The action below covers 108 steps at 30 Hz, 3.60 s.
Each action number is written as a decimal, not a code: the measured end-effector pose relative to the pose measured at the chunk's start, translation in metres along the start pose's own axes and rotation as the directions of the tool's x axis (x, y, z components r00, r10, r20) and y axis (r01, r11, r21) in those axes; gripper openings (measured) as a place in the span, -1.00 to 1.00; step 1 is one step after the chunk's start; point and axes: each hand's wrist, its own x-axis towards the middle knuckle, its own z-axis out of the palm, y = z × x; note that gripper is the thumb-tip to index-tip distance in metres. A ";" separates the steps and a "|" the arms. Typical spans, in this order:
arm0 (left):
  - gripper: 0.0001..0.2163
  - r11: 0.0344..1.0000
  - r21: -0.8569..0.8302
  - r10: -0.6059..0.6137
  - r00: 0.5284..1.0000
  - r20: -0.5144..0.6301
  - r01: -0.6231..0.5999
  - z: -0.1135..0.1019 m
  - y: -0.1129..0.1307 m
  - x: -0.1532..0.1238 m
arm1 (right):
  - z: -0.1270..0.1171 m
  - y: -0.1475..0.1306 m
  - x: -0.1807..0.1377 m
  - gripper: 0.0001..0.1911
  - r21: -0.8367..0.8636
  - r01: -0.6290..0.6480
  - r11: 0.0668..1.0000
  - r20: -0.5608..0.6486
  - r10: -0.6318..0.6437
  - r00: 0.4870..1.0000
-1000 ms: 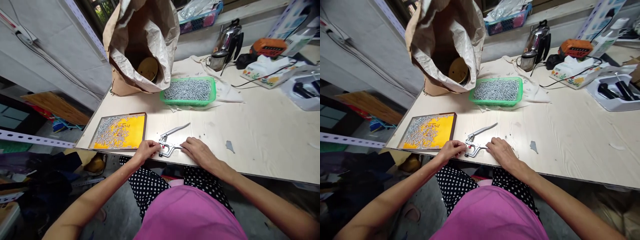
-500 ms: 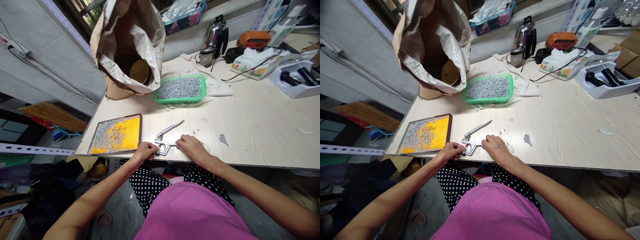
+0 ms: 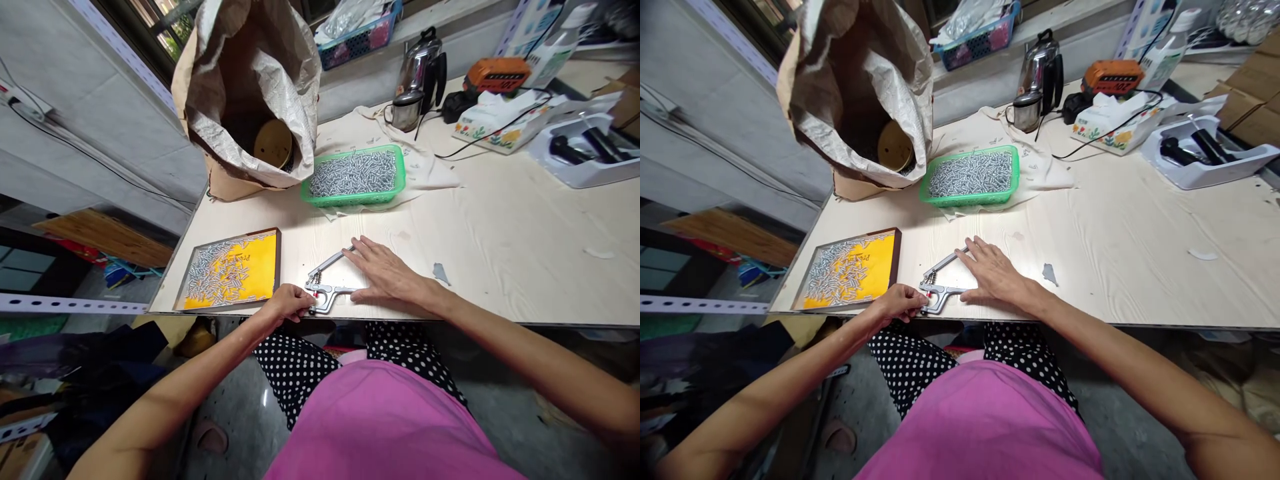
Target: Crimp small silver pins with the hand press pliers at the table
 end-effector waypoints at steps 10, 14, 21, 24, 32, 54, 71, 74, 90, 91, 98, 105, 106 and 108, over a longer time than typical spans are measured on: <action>-0.73 1.000 0.013 -0.020 0.999 -0.036 0.020 0.003 -0.003 -0.003 | 0.000 0.009 0.020 0.11 -0.013 0.050 0.999 0.048 -0.049 0.998; -0.71 1.000 0.020 -0.021 0.999 -0.045 0.022 0.004 -0.002 -0.004 | -0.005 0.005 0.021 -0.01 -0.070 0.038 0.997 0.042 -0.035 0.998; -0.71 1.000 -0.004 -0.026 0.999 -0.046 0.026 0.005 -0.003 -0.004 | -0.011 -0.002 0.021 -0.40 -0.120 0.049 0.992 0.044 -0.044 0.998; -0.73 0.999 -0.019 -0.038 0.998 -0.059 0.037 0.006 -0.004 -0.004 | -0.013 -0.005 0.019 -0.51 -0.095 0.050 0.994 0.047 -0.046 0.998; -0.82 0.737 0.596 0.529 0.821 -0.216 -0.318 0.017 -0.005 -0.022 | -0.023 -0.018 0.011 -0.68 -0.080 0.029 0.996 0.054 -0.025 0.998; -0.60 0.138 0.811 0.745 0.599 0.292 -0.568 0.035 0.054 0.031 | -0.029 -0.013 0.004 -0.64 -0.146 -0.054 0.988 0.106 0.070 0.992; -0.86 0.147 0.832 0.721 0.634 0.280 -0.535 0.037 0.059 0.038 | -0.007 -0.007 0.020 -0.83 -0.181 0.057 0.982 0.092 -0.040 0.995; -0.78 0.165 0.852 0.740 0.634 0.226 -0.496 0.038 0.055 0.037 | -0.008 0.001 0.018 -0.80 -0.167 0.027 0.986 0.022 -0.024 0.999; -0.56 0.338 0.679 0.875 0.483 0.028 -0.652 0.111 0.005 0.008 | -0.010 0.045 0.062 -0.84 -0.131 -0.030 0.991 -0.068 0.021 0.997; -0.55 0.347 0.667 0.874 0.485 0.025 -0.659 0.110 0.005 0.007 | -0.011 0.045 0.067 -0.83 -0.140 -0.048 0.989 -0.079 0.037 0.996; -0.51 0.357 0.613 0.883 0.468 0.023 -0.705 0.108 0.004 0.008 | -0.014 -0.005 0.076 -0.79 -0.164 0.131 0.978 -0.012 -0.135 0.991; -0.48 0.463 0.526 0.837 0.548 0.005 -0.713 0.116 -0.005 0.017 | 0.009 -0.075 0.091 -0.88 -0.102 0.492 0.865 0.229 -0.461 0.858; -0.46 0.465 0.518 0.837 0.547 0.006 -0.718 0.117 -0.006 0.017 | 0.013 -0.077 0.094 -0.87 -0.107 0.503 0.858 0.235 -0.470 0.851; -0.44 0.469 0.509 0.835 0.550 0.010 -0.722 0.118 -0.009 0.019 | 0.019 -0.076 0.098 -0.86 -0.129 0.542 0.831 0.224 -0.508 0.832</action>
